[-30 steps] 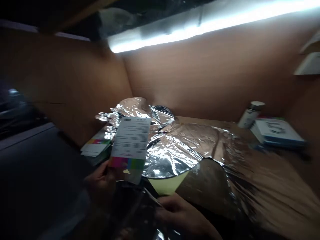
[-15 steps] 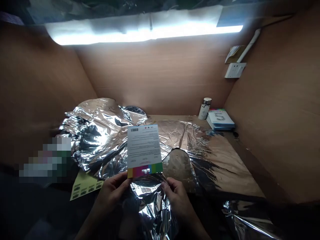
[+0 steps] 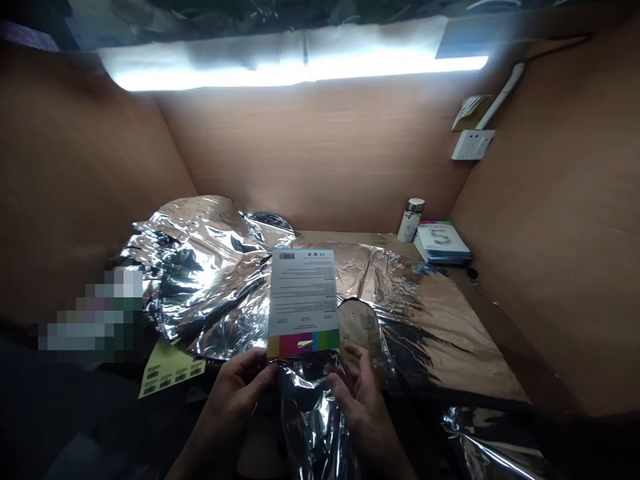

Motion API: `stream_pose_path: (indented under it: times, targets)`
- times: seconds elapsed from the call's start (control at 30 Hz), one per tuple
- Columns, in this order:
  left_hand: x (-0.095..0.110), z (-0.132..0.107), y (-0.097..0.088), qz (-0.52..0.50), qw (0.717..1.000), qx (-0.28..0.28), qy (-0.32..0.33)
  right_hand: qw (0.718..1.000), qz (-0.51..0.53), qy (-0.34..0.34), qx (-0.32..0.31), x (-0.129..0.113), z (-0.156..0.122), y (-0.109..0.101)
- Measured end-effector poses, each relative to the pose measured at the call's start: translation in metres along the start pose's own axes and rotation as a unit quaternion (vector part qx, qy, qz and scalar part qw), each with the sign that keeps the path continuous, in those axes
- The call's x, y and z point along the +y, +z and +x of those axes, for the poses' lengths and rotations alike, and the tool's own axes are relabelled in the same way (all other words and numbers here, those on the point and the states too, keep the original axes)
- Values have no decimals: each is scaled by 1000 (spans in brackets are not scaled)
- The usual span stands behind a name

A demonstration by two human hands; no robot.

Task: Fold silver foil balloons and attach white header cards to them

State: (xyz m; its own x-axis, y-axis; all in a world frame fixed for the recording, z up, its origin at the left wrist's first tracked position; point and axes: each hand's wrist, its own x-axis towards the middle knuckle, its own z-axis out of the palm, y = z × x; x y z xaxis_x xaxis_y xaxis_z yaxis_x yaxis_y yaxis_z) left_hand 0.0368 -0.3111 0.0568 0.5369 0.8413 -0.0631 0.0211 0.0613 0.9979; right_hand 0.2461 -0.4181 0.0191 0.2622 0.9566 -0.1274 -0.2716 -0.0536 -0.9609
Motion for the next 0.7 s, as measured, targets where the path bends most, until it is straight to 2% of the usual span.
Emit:
stream_pose_path:
  times: [0.1,0.2,0.27,0.33,0.4,0.5,0.63,0.7]
  targets:
    - [-4,2,8,31,999,32,-1,998,44,8,-54,-10,1,3]
    - [-10,2,13,39,997,73,2,999,22,-32,-25,-13,2,6]
    - [-15,3,11,1,999,44,-1,999,31,-43,-12,-13,2,6]
    - [-18,7,5,-120,992,-32,-3,997,57,-33,-29,-10,3,5]
    - [-21,15,-1,-253,962,-101,1,994,83,-12,-70,-7,3,4]
    - [-28,31,1,-368,921,-129,-10,987,107,15,-121,-1,5,8]
    - [-41,44,18,-481,873,-77,-21,987,129,12,-96,11,11,14]
    - [-45,45,29,-507,860,-53,-12,987,141,-5,-76,19,16,15]
